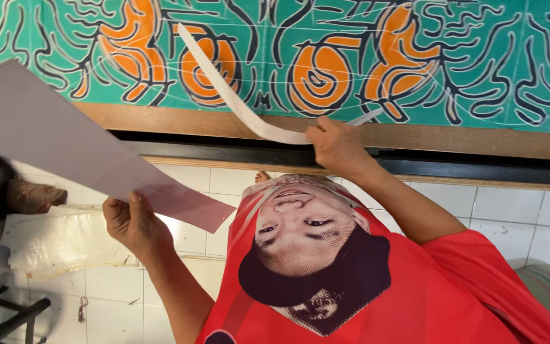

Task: The person places and adjusts several white paper pattern pieces on a patterned fabric spread across a wooden table. They smooth the paper, reposition edges, and align the pieces relative to each other and the fabric surface.

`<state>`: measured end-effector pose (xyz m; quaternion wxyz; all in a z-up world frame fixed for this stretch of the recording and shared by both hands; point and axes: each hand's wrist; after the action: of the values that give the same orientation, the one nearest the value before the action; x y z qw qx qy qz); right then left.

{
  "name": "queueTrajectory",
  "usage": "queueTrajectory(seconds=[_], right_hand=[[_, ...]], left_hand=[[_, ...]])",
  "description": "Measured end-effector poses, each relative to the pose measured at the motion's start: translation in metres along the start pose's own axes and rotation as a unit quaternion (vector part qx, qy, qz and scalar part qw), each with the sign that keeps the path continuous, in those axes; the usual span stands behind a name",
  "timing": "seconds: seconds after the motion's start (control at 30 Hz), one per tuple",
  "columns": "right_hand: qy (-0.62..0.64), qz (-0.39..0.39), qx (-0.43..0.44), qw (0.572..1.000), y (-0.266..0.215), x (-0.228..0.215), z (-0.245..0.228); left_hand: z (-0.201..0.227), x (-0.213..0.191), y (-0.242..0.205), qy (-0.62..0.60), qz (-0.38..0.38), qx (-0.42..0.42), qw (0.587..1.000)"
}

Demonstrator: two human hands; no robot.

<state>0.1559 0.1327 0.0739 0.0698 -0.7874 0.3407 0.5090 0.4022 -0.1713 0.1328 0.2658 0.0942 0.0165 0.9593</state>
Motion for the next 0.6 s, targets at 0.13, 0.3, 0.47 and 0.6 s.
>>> queueTrajectory(seconds=[0.13, 0.3, 0.47, 0.6], right_hand=[[0.087, 0.019, -0.019, 0.996, 0.008, -0.005, -0.019], [0.191, 0.043, -0.050, 0.979, 0.021, -0.011, -0.041], [0.272, 0.047, -0.103, 0.956, 0.028, -0.012, -0.050], [0.299, 0.036, -0.139, 0.944, 0.030, -0.004, -0.054]], left_hand=[[-0.011, 0.010, -0.015, -0.020, -0.031, -0.029, 0.999], [-0.023, 0.020, -0.031, -0.013, -0.085, -0.074, 0.994], [-0.024, 0.024, -0.037, -0.017, -0.147, -0.127, 0.981], [-0.017, 0.028, -0.037, -0.006, -0.166, -0.158, 0.973]])
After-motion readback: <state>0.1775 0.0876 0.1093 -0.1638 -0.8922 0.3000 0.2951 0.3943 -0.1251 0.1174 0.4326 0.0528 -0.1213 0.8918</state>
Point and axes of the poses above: each hand's wrist, its own y-axis towards the middle knuckle, its own x-axis out of the palm, z = x × y, and after that the axes turned 2 degrees about -z, right-handed
